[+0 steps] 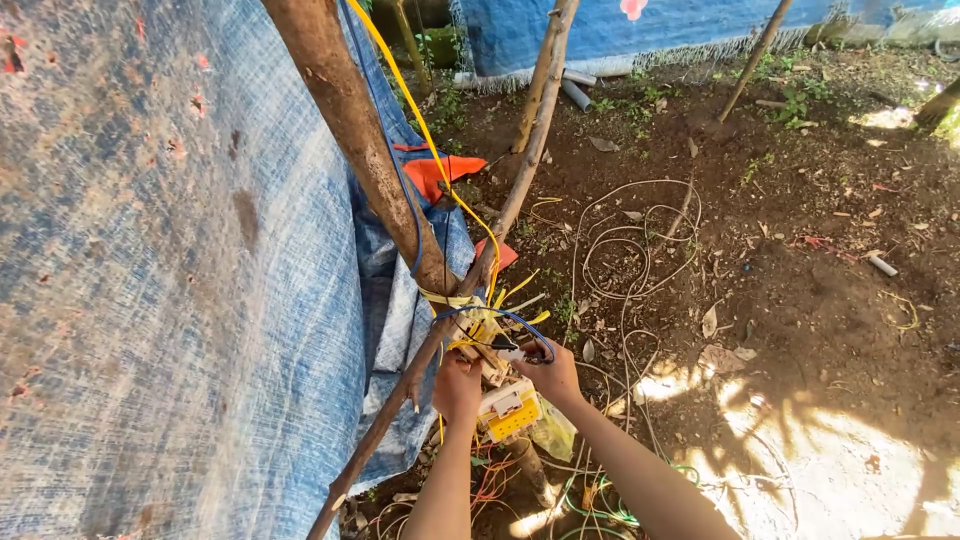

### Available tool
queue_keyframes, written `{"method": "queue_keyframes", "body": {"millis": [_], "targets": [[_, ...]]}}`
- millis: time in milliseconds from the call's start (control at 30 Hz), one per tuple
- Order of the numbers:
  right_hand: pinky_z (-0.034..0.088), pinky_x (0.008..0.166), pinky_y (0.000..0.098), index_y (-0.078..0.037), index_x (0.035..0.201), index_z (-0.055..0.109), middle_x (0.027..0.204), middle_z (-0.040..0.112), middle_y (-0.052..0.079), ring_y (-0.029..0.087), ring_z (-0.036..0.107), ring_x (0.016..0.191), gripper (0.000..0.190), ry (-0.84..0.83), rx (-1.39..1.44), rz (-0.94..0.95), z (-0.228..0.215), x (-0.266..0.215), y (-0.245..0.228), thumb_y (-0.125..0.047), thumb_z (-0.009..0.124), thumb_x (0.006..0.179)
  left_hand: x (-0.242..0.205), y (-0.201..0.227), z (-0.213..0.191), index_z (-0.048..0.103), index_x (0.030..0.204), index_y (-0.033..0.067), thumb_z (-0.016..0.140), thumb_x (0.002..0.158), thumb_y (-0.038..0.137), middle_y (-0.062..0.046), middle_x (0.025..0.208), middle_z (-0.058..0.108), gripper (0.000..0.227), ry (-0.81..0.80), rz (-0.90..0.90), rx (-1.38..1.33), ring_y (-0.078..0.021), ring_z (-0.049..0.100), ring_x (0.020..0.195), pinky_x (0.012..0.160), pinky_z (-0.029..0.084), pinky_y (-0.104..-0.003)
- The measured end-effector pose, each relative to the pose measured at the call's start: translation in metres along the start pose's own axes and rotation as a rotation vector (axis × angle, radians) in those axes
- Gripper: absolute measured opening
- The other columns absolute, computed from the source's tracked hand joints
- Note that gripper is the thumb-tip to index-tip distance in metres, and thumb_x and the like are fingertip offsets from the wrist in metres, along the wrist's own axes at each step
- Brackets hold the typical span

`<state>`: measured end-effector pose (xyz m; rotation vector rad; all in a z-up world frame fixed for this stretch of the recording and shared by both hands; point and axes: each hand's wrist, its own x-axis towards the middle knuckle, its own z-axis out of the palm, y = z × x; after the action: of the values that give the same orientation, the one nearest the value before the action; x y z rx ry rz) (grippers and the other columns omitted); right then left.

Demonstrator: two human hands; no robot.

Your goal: Disassembling a multi-socket electrical outlet using a screwdriver and manual prying to separate the components.

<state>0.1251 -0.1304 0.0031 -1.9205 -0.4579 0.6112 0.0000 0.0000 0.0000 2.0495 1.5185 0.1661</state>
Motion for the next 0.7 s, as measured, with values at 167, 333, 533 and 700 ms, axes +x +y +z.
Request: {"method": "queue_keyframes", "body": {"millis": [167, 333, 533, 700], "targets": [[0.057, 0.079, 0.0405, -0.004, 0.1, 0.078, 0.093, 0.077, 0.016, 0.032, 0.072, 0.097, 0.032, -0.049, -0.036, -0.014, -0.014, 0.001, -0.016, -0.012, 0.088, 0.071, 0.021, -0.02, 0.033, 0.074, 0.096, 0.0154, 0.077, 0.085, 0.036, -0.008, 0.091, 0.076, 0.023, 0.038, 0.077, 0.042, -0.0386, 0.075, 0.092, 0.076, 0.062, -0.056], [0.056, 0.077, 0.0418, -0.004, 0.099, 0.08, 0.091, 0.078, 0.018, 0.034, 0.073, 0.094, 0.03, -0.075, -0.017, -0.03, -0.017, 0.008, -0.009, -0.01, 0.088, 0.07, 0.02, -0.016, 0.034, 0.073, 0.091, 0.016, 0.077, 0.084, 0.036, -0.01, 0.086, 0.076, 0.022, 0.074, 0.073, 0.069, -0.0398, 0.075, 0.089, 0.074, 0.062, -0.057], [0.057, 0.073, 0.0393, -0.013, 0.093, 0.078, 0.085, 0.078, 0.01, 0.029, 0.074, 0.088, 0.029, 0.094, -0.081, -0.022, 0.004, -0.005, 0.004, -0.015, 0.09, 0.067, 0.02, -0.014, 0.033, 0.072, 0.089, 0.0165, 0.074, 0.083, 0.039, -0.01, 0.082, 0.075, 0.023, 0.094, 0.072, 0.121, -0.0384, 0.076, 0.085, 0.069, 0.062, -0.056], [0.056, 0.076, 0.0409, -0.014, 0.093, 0.079, 0.09, 0.079, 0.007, 0.027, 0.073, 0.092, 0.028, -0.048, -0.169, -0.045, -0.017, 0.019, 0.004, -0.02, 0.091, 0.068, 0.029, -0.021, 0.043, 0.071, 0.089, 0.0185, 0.075, 0.084, 0.04, -0.008, 0.081, 0.076, 0.022, 0.052, 0.066, 0.173, -0.0349, 0.077, 0.084, 0.071, 0.063, -0.053]]}}
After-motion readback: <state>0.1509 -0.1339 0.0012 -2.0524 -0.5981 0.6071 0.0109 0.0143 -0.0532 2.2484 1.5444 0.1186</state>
